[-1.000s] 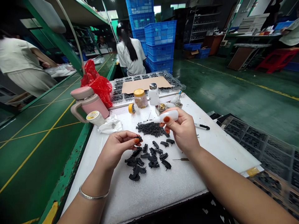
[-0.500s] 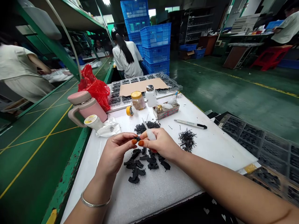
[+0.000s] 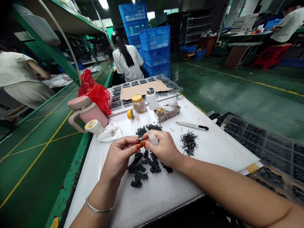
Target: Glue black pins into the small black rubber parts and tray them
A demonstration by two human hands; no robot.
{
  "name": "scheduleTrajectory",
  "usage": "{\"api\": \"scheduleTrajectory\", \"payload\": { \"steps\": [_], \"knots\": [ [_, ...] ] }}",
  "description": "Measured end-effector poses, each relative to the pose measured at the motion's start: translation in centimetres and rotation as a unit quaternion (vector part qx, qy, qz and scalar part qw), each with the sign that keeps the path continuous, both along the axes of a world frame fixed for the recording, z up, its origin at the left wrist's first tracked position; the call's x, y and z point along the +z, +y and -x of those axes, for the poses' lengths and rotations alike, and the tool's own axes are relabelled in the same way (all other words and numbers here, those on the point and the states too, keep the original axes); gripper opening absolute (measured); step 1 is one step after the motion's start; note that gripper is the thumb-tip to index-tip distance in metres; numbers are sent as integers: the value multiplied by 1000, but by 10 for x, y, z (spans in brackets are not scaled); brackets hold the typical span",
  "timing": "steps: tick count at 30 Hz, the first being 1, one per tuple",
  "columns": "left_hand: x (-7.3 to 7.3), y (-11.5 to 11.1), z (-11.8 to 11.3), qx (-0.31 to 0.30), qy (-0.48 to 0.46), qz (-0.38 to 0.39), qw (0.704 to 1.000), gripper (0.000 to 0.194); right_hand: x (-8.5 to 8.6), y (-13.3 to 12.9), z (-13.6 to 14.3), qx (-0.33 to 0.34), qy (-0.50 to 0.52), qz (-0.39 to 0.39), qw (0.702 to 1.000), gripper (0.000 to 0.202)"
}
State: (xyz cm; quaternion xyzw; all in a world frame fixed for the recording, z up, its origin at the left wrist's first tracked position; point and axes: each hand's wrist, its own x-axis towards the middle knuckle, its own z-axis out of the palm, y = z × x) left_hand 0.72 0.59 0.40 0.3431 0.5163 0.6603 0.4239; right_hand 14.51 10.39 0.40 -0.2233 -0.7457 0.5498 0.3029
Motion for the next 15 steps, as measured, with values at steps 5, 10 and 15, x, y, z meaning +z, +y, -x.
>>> {"api": "scheduleTrajectory", "payload": {
  "steps": [5,10,15],
  "knots": [
    [-1,1,-1,11,5,5,1000,17,-1,-1,-1,-22,-12,-43,999,21],
    [0,1,-3,16,14,26,999,20,0,0,-1,-36,-23,-32,999,23],
    [1,1,-2,22,3,27,999,21,2,3,-1,-35,-22,-33,999,25]
  ]
}}
